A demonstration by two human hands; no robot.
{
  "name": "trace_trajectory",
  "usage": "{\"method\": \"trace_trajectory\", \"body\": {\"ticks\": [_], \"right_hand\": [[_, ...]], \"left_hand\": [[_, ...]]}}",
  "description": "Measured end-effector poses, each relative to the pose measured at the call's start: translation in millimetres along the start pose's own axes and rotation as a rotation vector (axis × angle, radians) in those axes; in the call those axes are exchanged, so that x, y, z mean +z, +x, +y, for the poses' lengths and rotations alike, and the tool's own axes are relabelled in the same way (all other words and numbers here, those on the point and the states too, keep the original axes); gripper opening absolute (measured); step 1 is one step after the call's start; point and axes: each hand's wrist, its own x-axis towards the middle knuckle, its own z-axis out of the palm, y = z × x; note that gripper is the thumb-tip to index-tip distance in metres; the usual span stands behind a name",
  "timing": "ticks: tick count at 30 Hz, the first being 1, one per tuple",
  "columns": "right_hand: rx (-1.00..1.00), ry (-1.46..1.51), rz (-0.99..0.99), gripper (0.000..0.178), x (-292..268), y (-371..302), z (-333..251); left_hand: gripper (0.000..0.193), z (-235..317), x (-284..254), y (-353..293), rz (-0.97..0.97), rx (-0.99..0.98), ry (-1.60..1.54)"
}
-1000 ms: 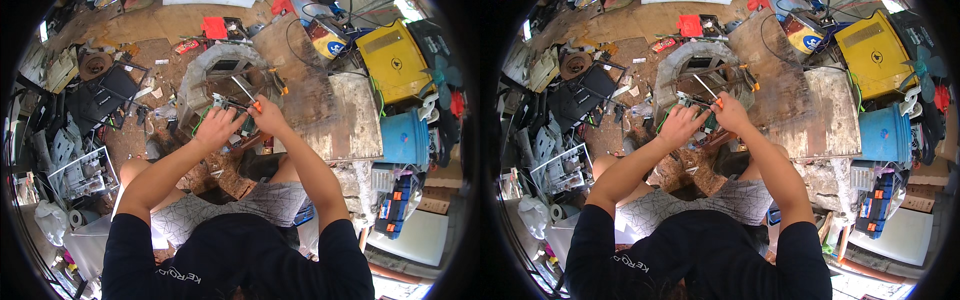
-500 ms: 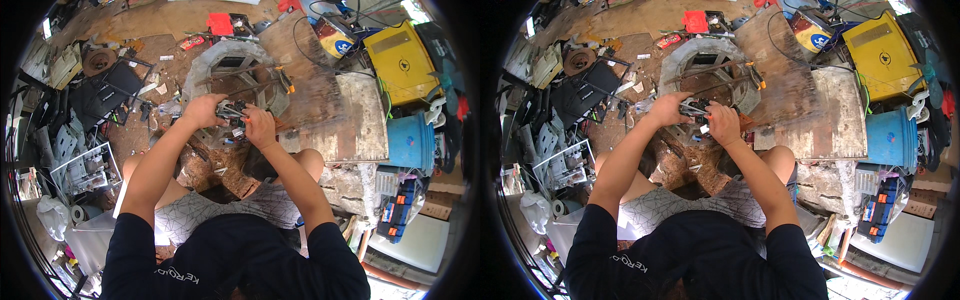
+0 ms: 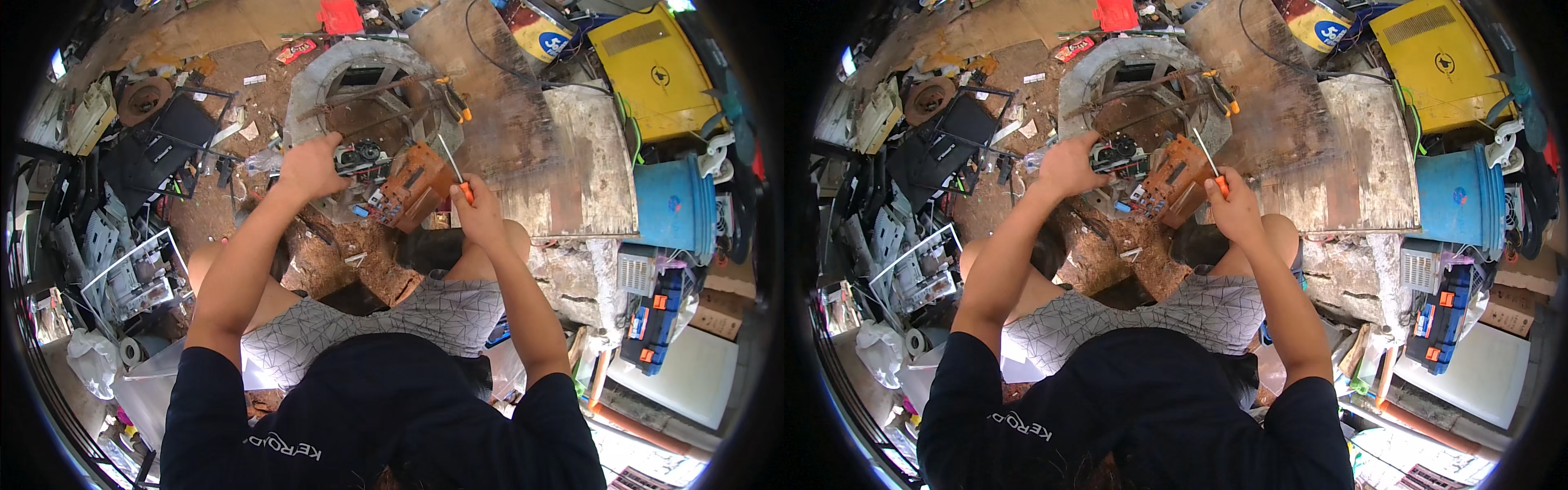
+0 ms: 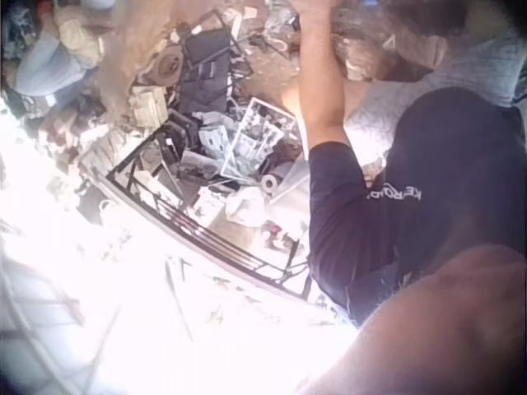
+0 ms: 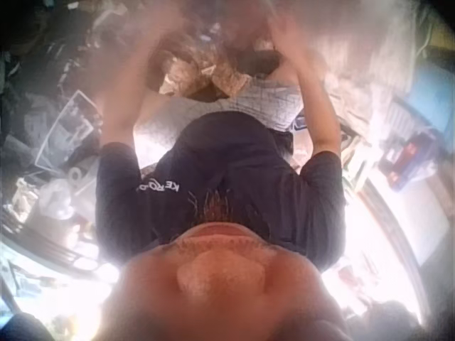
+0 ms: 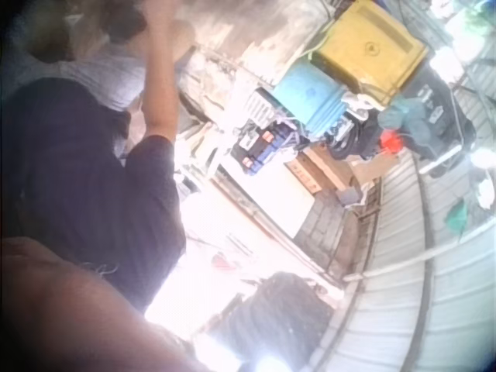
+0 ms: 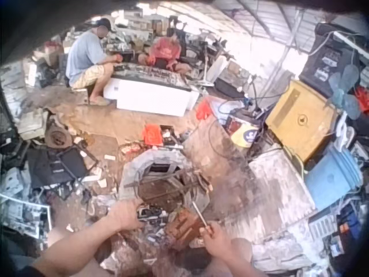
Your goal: The person disassembles electronic components by removing a power supply and circuit boards from a plastic chassis using a pair of pliers and a screwdriver.
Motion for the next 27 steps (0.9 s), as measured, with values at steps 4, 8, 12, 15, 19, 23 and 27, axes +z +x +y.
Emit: {"method": "trace_trajectory", "body": {"ticks": [4,8,12,15,19,23,27], "right_hand": [[-0.039,0.015,-0.003,0.039,-3,-7,-8],[-0.125,0.031,0.075,0.037,23,29,19],[-0.127,0.103,-0.156,0.034,40,56,31],[-0.079,0.106,-0.372,0.031,32,55,29],[-0.291,0.015,-0.114,0.022,19,35,13],[-0.679,-0.222,0.222,0.015,-36,45,-45],[-0.841,-0.357,0.358,0.014,-61,77,-87]], "left_hand": [[0.066,-21,-1,7,-0.060,0.074,-0.105],[0.070,-28,-3,10,-0.085,0.226,-0.158],[0.071,-33,-12,5,-0.126,0.305,-0.209],[0.071,-36,-19,1,-0.164,0.252,-0.277],[0.069,-39,-29,-2,-0.092,0.282,-0.390],[0.068,-38,-47,-10,0.082,0.272,-0.427],[0.068,-36,-55,-13,0.394,0.247,-0.332]]}}
